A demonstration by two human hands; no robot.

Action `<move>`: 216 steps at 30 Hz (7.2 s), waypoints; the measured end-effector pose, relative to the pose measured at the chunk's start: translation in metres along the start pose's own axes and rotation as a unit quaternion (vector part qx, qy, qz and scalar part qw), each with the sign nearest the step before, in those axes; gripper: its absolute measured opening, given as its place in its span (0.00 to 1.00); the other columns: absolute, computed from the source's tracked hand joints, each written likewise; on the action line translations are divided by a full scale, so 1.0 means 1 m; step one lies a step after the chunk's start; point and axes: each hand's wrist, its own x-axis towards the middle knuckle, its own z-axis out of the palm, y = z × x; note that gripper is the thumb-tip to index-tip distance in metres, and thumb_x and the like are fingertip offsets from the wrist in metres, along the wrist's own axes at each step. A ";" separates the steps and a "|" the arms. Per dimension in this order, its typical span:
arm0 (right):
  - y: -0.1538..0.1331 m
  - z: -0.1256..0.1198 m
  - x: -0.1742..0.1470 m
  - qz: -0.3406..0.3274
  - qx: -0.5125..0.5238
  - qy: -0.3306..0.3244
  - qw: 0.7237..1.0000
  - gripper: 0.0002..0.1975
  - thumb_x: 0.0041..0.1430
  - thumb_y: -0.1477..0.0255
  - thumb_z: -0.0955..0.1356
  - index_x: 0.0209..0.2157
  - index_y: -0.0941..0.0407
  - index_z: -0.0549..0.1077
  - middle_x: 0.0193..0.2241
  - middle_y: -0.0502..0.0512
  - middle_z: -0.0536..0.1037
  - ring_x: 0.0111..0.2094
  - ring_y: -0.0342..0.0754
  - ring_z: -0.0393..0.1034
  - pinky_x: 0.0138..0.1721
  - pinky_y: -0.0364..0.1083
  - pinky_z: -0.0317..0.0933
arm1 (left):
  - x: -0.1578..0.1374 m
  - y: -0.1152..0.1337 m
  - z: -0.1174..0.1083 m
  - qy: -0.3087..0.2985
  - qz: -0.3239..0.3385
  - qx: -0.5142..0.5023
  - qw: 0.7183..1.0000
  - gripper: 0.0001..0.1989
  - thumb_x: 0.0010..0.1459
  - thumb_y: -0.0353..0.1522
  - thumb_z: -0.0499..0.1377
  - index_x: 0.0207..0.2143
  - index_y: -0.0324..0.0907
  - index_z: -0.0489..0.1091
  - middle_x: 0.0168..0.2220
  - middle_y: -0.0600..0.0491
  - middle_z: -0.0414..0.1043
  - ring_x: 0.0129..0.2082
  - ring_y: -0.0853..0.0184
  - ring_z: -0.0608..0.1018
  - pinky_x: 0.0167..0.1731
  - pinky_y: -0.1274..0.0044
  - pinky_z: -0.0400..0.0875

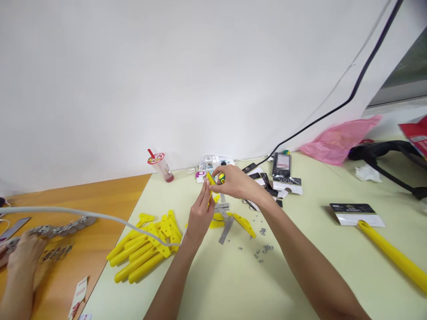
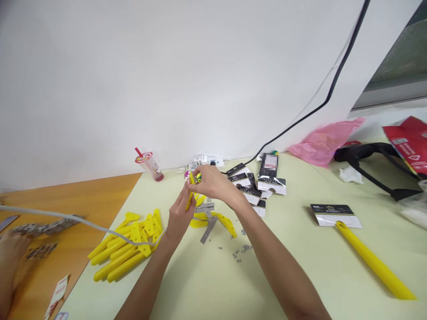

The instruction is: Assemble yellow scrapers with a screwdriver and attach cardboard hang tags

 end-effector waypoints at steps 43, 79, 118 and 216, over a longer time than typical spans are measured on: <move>0.003 0.020 -0.003 -0.144 0.226 -0.029 0.963 0.05 0.70 0.71 0.65 0.45 0.49 0.64 0.40 0.52 0.71 0.39 0.49 0.69 0.36 0.49 0.64 | -0.027 0.032 -0.001 0.106 -0.529 -0.646 0.539 0.23 0.64 0.20 0.62 0.57 0.47 0.68 0.65 0.46 0.75 0.63 0.61 0.79 0.51 0.79 0.82; -0.007 0.023 -0.011 -0.181 0.222 -0.009 0.958 0.06 0.70 0.73 0.65 0.46 0.50 0.64 0.46 0.54 0.71 0.51 0.53 0.73 0.46 0.53 0.68 | -0.032 0.024 -0.005 0.100 -0.531 -0.660 0.522 0.21 0.60 0.22 0.67 0.51 0.46 0.67 0.57 0.45 0.80 0.58 0.59 0.83 0.56 0.71 0.82; 0.004 0.050 0.009 -0.218 0.321 0.018 0.922 0.09 0.62 0.77 0.66 0.40 0.50 0.63 0.39 0.49 0.68 0.41 0.46 0.68 0.56 0.58 0.73 | -0.033 0.036 -0.004 0.071 -0.575 -0.648 0.495 0.27 0.58 0.20 0.68 0.54 0.48 0.64 0.57 0.46 0.79 0.42 0.67 0.87 0.37 0.80 0.83; 0.013 0.027 0.005 -0.226 -0.047 -0.098 0.968 0.14 0.67 0.80 0.63 0.51 0.51 0.65 0.50 0.57 0.75 0.42 0.51 0.69 0.42 0.49 0.61 | -0.048 0.030 0.019 0.040 -0.592 -0.610 0.525 0.34 0.44 0.23 0.77 0.48 0.48 0.63 0.48 0.51 0.77 0.33 0.73 0.81 0.21 0.87 0.64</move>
